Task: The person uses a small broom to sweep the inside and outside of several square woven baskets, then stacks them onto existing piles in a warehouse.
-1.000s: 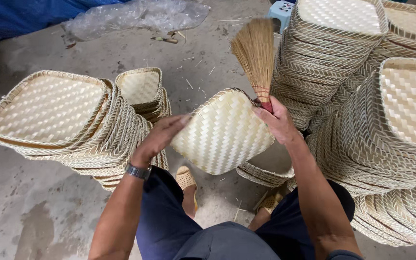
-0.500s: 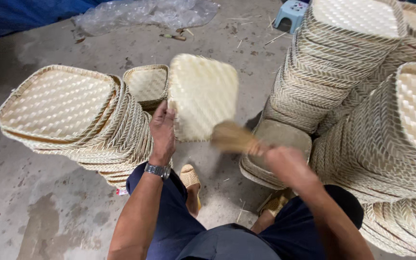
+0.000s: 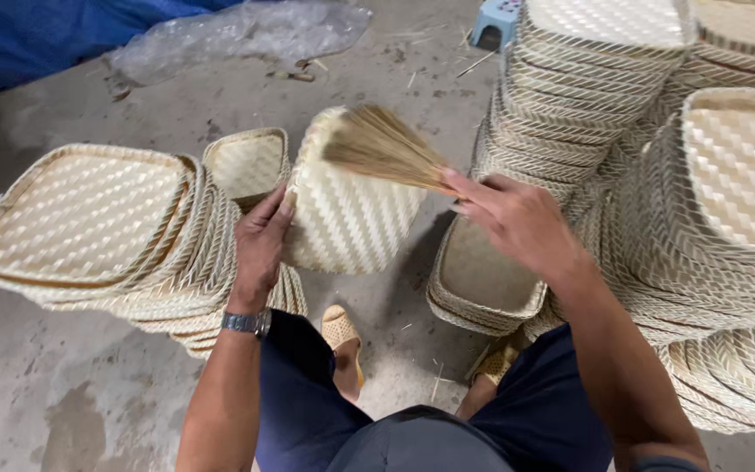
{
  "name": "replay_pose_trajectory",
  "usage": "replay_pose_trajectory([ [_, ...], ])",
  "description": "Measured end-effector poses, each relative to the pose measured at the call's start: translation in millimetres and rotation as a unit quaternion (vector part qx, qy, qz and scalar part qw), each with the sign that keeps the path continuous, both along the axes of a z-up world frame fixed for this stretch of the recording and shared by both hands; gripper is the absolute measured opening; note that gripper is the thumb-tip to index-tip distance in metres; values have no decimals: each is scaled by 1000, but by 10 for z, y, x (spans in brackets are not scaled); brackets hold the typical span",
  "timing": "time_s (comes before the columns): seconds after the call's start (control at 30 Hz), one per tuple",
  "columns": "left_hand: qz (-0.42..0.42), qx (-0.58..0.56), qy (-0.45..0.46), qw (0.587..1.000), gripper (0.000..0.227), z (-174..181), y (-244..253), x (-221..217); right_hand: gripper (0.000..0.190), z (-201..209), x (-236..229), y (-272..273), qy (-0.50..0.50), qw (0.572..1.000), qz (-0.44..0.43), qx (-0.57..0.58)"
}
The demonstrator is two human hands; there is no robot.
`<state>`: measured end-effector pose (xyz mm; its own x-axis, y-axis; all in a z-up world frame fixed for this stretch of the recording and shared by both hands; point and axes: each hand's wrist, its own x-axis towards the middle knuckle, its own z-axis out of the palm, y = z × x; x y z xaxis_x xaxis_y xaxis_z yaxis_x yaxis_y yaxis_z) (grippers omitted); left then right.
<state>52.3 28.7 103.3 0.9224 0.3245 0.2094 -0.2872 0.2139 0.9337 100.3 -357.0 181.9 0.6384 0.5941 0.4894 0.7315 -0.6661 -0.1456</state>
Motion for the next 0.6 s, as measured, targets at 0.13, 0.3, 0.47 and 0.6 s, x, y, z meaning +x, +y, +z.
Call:
replay_pose_trajectory([
  [0.13, 29, -1, 6, 1000, 41, -13, 9, -103, 44, -42, 233, 25, 141, 986, -85, -29],
  [0.3, 68, -234, -86, 966, 45, -335, 27, -55, 41, -847, -540, 317, 438, 897, 25, 52],
  [0.47, 159, -280, -33, 946, 34, -446, -19, 34, 35, -862, -671, 88, 382, 912, 148, 13],
  [0.6, 107, -236, -92, 962, 33, -322, -32, -14, 46, -567, -291, -300, 581, 780, -186, 136],
])
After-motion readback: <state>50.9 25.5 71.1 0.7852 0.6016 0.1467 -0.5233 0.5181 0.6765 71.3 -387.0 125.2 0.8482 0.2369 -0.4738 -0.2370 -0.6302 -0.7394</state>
